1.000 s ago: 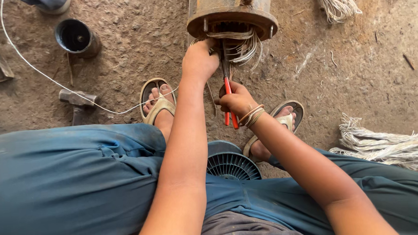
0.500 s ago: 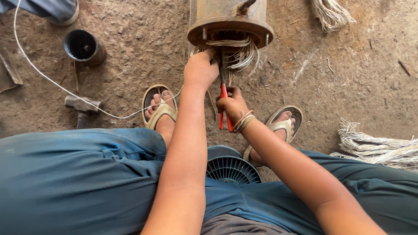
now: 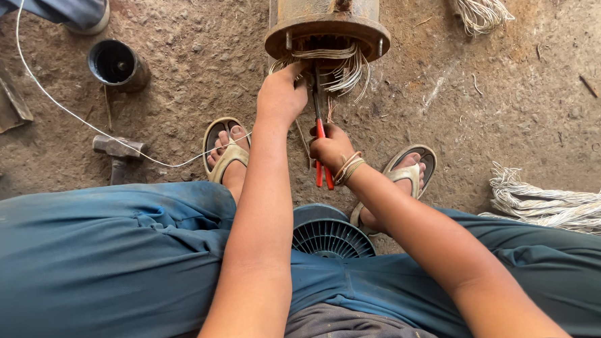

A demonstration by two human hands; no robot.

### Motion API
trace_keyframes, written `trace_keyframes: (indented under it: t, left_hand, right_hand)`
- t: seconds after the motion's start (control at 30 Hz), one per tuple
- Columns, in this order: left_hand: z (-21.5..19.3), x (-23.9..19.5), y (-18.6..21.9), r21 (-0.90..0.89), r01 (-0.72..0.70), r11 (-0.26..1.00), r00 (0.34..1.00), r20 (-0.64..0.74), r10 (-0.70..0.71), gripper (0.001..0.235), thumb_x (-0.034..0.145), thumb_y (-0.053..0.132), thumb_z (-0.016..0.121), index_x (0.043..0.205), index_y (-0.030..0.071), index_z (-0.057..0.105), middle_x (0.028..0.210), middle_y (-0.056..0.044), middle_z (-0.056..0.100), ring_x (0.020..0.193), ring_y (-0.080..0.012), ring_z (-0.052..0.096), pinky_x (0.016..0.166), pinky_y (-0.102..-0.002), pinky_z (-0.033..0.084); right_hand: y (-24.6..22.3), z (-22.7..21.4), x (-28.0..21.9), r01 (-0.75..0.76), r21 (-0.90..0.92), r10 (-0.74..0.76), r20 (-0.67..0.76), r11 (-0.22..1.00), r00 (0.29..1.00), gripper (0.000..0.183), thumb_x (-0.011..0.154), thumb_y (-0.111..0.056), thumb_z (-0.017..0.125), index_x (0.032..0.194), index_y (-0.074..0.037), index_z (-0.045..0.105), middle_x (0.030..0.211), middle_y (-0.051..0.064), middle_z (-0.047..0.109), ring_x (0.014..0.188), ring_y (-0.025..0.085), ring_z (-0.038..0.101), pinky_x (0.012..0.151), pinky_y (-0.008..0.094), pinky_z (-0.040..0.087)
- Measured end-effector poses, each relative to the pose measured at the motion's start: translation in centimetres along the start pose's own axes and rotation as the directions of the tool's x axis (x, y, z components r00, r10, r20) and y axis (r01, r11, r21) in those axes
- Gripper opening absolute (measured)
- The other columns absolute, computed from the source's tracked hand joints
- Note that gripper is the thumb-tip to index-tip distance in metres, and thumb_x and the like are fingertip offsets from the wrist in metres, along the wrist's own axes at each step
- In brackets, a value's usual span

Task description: The person sits on the ground and uses pliers to cut multiple white wires protruding from a cylindrical metal object. The person repeatedly pulls, positions, and cuts the wires one by one.

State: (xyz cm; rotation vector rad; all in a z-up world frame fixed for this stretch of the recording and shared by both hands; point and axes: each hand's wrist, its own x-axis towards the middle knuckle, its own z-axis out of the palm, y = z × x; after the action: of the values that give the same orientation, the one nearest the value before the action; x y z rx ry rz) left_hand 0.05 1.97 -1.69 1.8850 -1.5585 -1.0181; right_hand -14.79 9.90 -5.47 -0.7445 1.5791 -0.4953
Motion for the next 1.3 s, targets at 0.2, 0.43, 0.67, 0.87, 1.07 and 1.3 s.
trace_keyframes:
  t: [0.2,0.43,0.67,0.87,1.07,1.3]
  left_hand:
    - [0.3,0.3,-0.5,0.003,0.001,1.0,1.0,-0.015,-0.001,0.035,0.088,0.026,0.065,0.123,0.024,0.07,0.108,-0.018,0.073,0.105,-0.0394,0.067,0.089,-0.047,0.054]
    - [3.0,-0.1,-0.6,0.201,-0.046,0.979,0.992,-0.106,0.068,0.031,0.095,0.03,0.061,0.125,0.025,0.07,0.1,-0.016,0.073,0.096,-0.0401,0.07,0.082,-0.052,0.055]
    - [1.5,-1.9,-1.8,0.309,-0.219,0.925,0.918,-0.257,0.303,0.03,0.093,0.036,0.064,0.119,0.023,0.073,0.088,-0.013,0.072,0.074,-0.0378,0.069,0.062,-0.051,0.054]
    - [3.2,-2.3,3.0,0.269,-0.287,0.919,0.813,-0.439,0.382,0.028,0.096,0.039,0.065,0.1,0.012,0.072,0.089,-0.014,0.071,0.076,-0.0353,0.07,0.067,-0.048,0.056]
    - [5.7,-1.6,6.6,0.351,-0.138,0.926,0.954,-0.205,0.22,0.05,0.086,0.054,0.067,0.089,0.005,0.072,0.092,-0.018,0.072,0.087,-0.0397,0.069,0.081,-0.054,0.053]
    - [8.3,-0.5,6.5,0.669,-0.164,0.724,0.707,-0.432,0.56,0.085,0.076,0.08,0.048,0.1,0.002,0.069,0.091,-0.021,0.074,0.092,-0.0399,0.072,0.093,-0.057,0.044]
  right_hand:
    - [3.3,0.9,-1.8,-0.114,0.072,0.117,-0.048,0.991,0.992,0.035,0.065,0.005,0.065,0.098,-0.002,0.055,0.076,0.012,0.061,0.048,0.022,0.057,0.041,0.038,0.047]
    - [7.1,-3.3,-0.4,0.013,-0.623,-0.004,0.016,0.782,1.0,0.037,0.075,-0.015,0.068,0.11,-0.004,0.067,0.096,0.018,0.073,0.083,0.03,0.072,0.076,0.042,0.057]
    - [4.7,-9.3,3.1,0.322,-0.839,-0.279,0.214,0.439,0.936,0.106,0.072,-0.046,0.086,0.153,0.0,0.036,0.138,0.034,0.052,0.125,0.05,0.052,0.098,0.053,0.044]
    - [-4.4,-17.7,7.6,0.088,-0.945,-0.026,0.084,0.315,0.996,0.068,0.086,-0.054,0.073,0.137,-0.01,0.066,0.132,0.018,0.069,0.122,0.034,0.065,0.109,0.041,0.048]
    - [-10.5,-23.8,6.9,0.087,-0.926,-0.143,0.036,0.367,0.989,0.054,0.09,-0.036,0.069,0.137,-0.008,0.066,0.134,0.017,0.068,0.119,0.033,0.066,0.106,0.041,0.049]
    - [-9.4,-22.5,5.9,0.093,-0.865,-0.095,0.053,0.493,0.994,0.054,0.092,-0.036,0.067,0.138,-0.009,0.062,0.137,0.014,0.065,0.12,0.03,0.064,0.105,0.039,0.047]
